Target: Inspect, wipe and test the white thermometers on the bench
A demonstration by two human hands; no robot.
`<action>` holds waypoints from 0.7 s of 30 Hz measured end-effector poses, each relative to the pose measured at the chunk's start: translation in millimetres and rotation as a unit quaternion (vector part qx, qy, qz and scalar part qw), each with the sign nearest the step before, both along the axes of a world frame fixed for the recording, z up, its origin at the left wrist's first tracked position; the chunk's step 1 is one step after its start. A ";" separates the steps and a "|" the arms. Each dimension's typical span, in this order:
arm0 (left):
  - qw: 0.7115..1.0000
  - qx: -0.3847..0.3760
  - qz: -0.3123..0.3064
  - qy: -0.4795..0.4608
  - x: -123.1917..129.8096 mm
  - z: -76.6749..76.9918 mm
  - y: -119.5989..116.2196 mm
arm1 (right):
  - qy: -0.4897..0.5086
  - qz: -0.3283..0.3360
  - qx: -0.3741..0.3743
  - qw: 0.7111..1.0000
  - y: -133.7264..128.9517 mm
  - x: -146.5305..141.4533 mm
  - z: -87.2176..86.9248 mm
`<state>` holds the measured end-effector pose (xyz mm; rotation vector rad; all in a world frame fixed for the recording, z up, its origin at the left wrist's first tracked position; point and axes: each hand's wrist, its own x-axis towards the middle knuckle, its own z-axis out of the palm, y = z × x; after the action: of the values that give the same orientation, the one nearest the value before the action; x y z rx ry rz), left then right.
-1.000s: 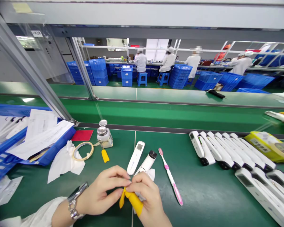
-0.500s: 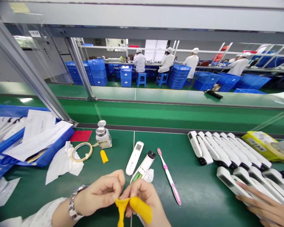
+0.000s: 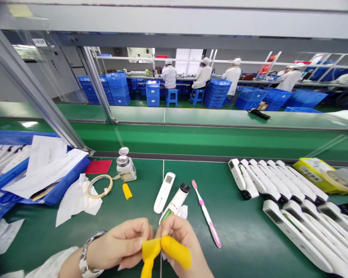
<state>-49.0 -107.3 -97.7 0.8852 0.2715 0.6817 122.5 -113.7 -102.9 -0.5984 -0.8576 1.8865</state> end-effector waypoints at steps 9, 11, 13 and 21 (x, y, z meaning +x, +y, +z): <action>0.980 0.057 0.107 0.158 -0.3 31.0 3.6 | -0.050 0.029 -0.039 0.998 1.3 4.2 14.8; 0.983 0.032 0.101 0.153 -1.0 32.4 2.3 | -0.099 0.080 -0.042 0.991 1.4 11.2 15.6; 0.984 0.020 0.083 0.155 -1.1 33.3 1.1 | -0.150 0.121 -0.037 0.981 -0.2 18.9 14.7; 0.980 0.046 0.076 0.180 -0.8 41.1 0.5 | -0.117 0.162 -0.071 0.977 -19.6 30.8 -39.7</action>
<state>-49.7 -106.8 -56.7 1.0849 0.6406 0.6765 153.2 -133.3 -142.6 -0.8207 -1.0264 2.2162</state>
